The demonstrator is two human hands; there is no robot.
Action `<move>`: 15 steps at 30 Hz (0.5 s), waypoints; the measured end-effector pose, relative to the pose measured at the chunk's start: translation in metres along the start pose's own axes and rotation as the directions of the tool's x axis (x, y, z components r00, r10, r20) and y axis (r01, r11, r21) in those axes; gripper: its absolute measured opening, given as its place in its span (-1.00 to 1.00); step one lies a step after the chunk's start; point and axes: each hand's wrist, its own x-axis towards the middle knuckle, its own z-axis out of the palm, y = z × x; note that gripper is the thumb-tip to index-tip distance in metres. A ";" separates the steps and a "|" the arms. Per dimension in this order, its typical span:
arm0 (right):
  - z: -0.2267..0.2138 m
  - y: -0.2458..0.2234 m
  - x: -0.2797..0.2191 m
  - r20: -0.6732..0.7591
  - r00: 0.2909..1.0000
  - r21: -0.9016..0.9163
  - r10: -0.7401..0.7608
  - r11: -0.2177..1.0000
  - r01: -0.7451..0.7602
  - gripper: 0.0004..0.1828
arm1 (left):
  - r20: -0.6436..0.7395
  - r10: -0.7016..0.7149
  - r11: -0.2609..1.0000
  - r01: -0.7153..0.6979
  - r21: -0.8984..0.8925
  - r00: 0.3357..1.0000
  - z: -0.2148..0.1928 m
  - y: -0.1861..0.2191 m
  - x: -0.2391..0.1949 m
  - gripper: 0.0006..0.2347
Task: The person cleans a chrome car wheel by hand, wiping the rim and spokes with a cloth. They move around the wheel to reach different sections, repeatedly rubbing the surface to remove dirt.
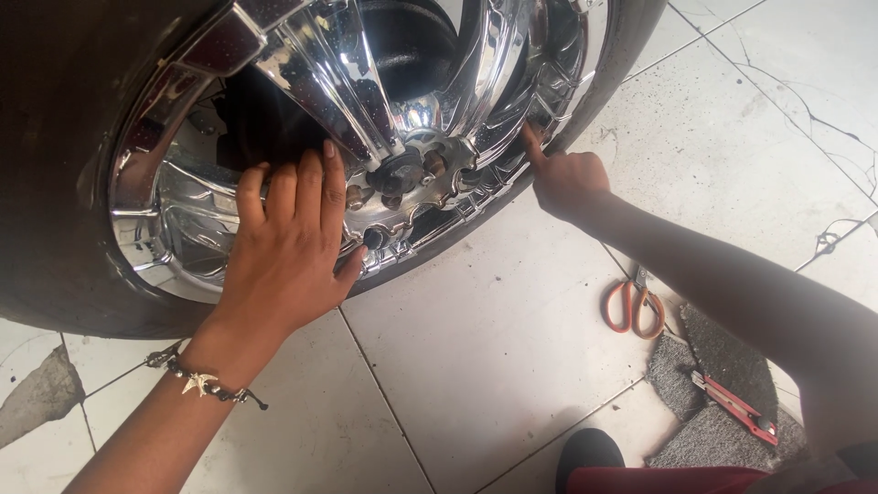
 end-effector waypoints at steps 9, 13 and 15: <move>-0.012 -0.028 -0.010 0.278 0.957 0.134 -0.087 0.990 0.052 -0.10 | -0.001 -0.010 0.999 0.010 -0.040 1.000 -0.003 0.001 0.000 -0.12; 0.024 -0.009 0.006 0.076 0.971 0.301 -0.226 0.934 0.194 -0.11 | -0.001 -0.014 0.999 0.014 -0.050 1.000 -0.004 0.001 0.000 -0.13; 0.042 0.003 0.015 -0.042 0.968 0.396 -0.249 0.885 0.245 -0.17 | -0.002 -0.016 0.999 0.016 -0.049 1.000 -0.004 0.000 0.000 -0.13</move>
